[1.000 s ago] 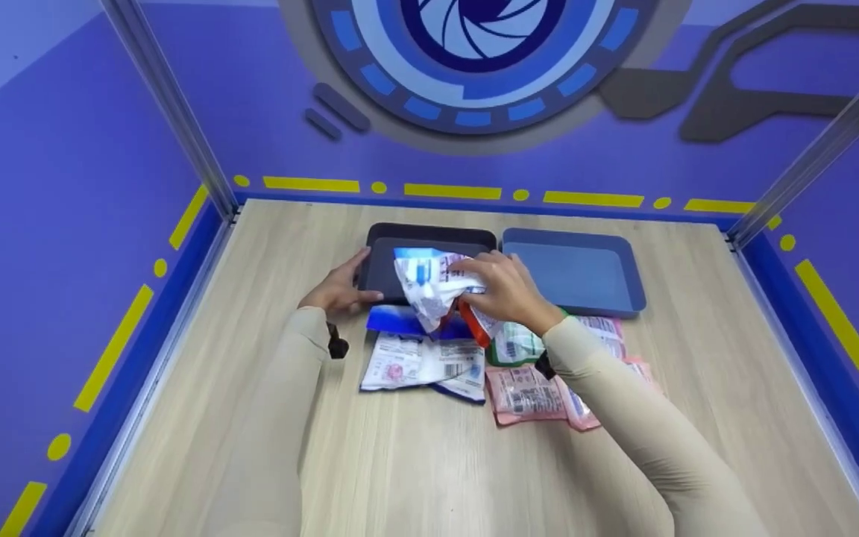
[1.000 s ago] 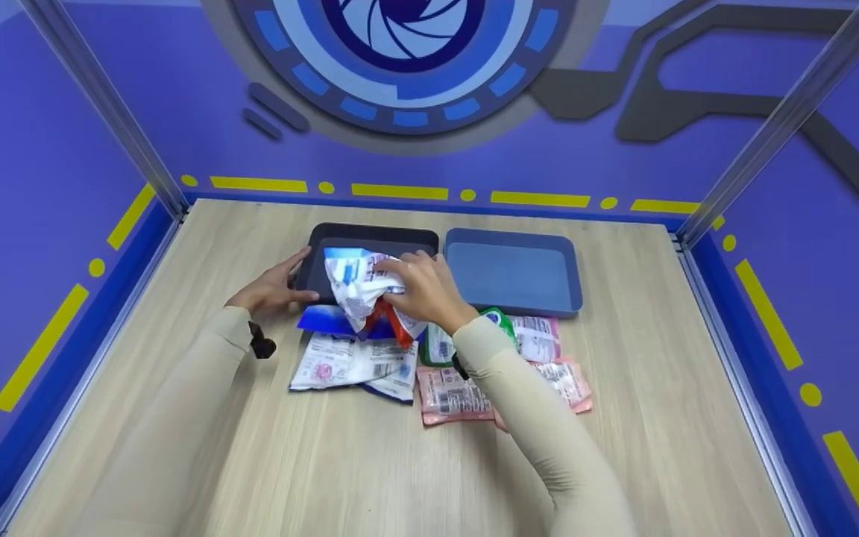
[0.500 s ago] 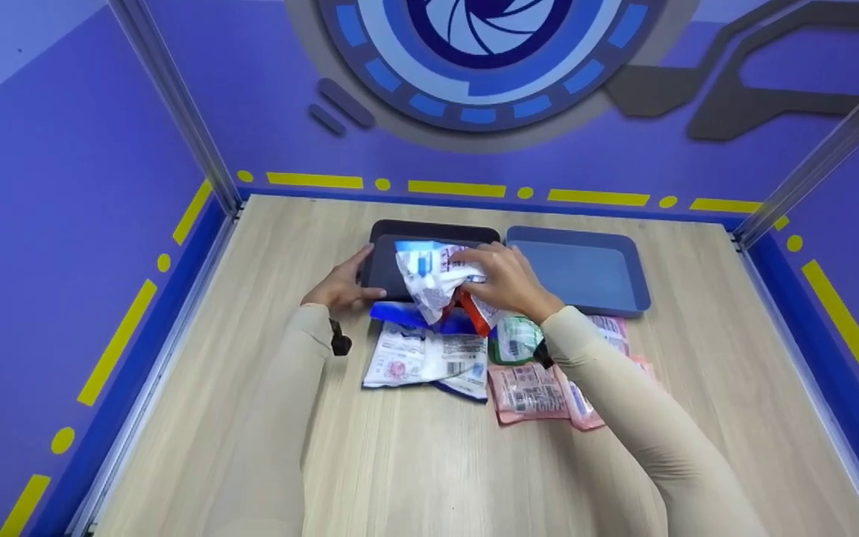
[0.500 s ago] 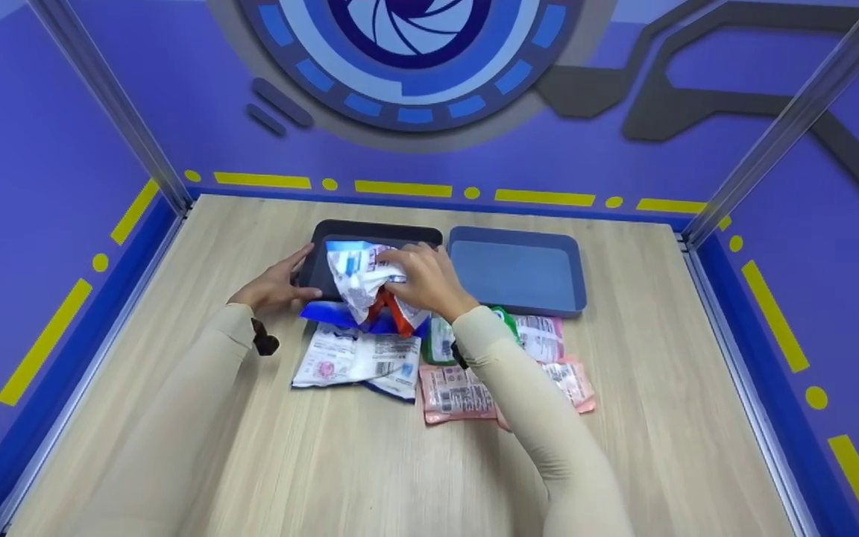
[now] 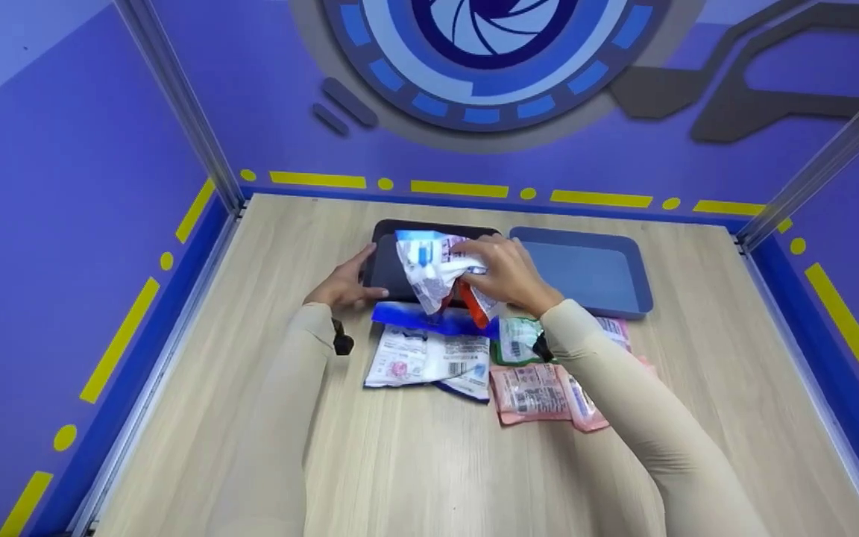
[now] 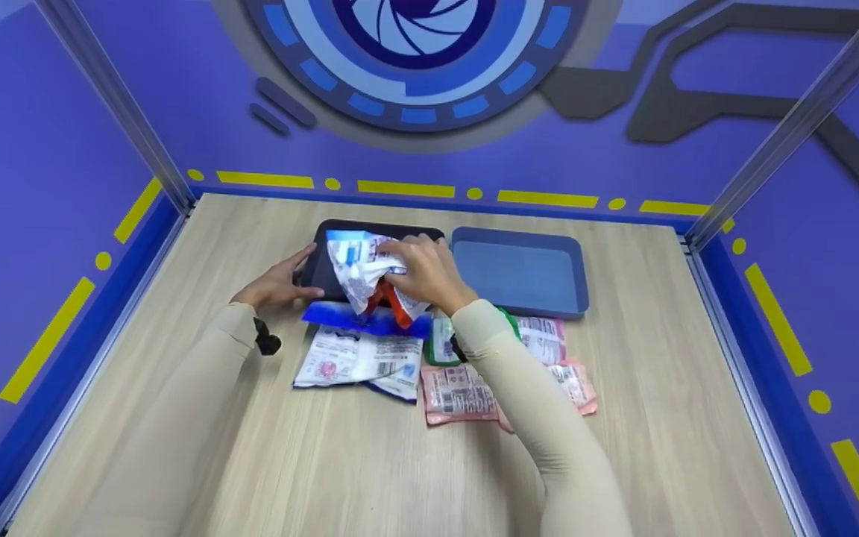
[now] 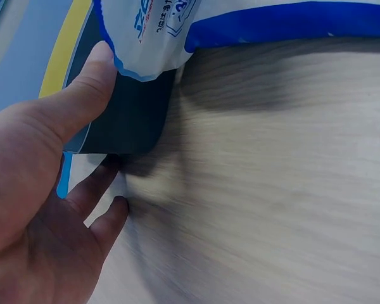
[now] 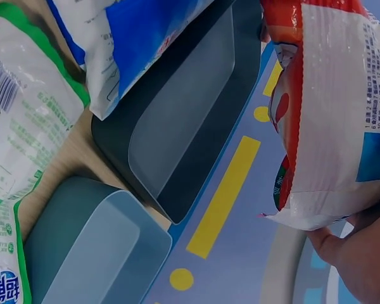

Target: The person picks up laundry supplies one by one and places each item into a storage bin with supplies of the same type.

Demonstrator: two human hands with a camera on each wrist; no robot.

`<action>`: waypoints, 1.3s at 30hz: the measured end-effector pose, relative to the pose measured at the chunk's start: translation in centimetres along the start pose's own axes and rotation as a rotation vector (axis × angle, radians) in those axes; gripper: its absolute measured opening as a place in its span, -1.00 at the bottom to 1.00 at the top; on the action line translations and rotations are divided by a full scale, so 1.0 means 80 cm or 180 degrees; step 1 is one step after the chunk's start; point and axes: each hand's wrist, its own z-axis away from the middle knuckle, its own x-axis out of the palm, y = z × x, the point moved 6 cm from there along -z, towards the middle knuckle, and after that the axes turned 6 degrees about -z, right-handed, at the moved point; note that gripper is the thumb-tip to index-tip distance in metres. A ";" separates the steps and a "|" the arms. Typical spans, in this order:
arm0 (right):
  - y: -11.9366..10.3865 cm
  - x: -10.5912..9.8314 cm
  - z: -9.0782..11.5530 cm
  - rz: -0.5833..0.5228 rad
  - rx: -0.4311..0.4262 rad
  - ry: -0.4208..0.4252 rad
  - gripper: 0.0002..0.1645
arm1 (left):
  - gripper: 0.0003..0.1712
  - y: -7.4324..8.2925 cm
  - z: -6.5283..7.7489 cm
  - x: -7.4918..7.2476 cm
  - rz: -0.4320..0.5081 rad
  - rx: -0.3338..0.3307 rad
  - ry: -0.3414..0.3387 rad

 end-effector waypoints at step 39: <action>0.051 0.038 -0.046 0.0225 0.0321 -0.0011 -0.47 | 0.24 0.004 0.002 0.000 0.0072 0.0039 0.0014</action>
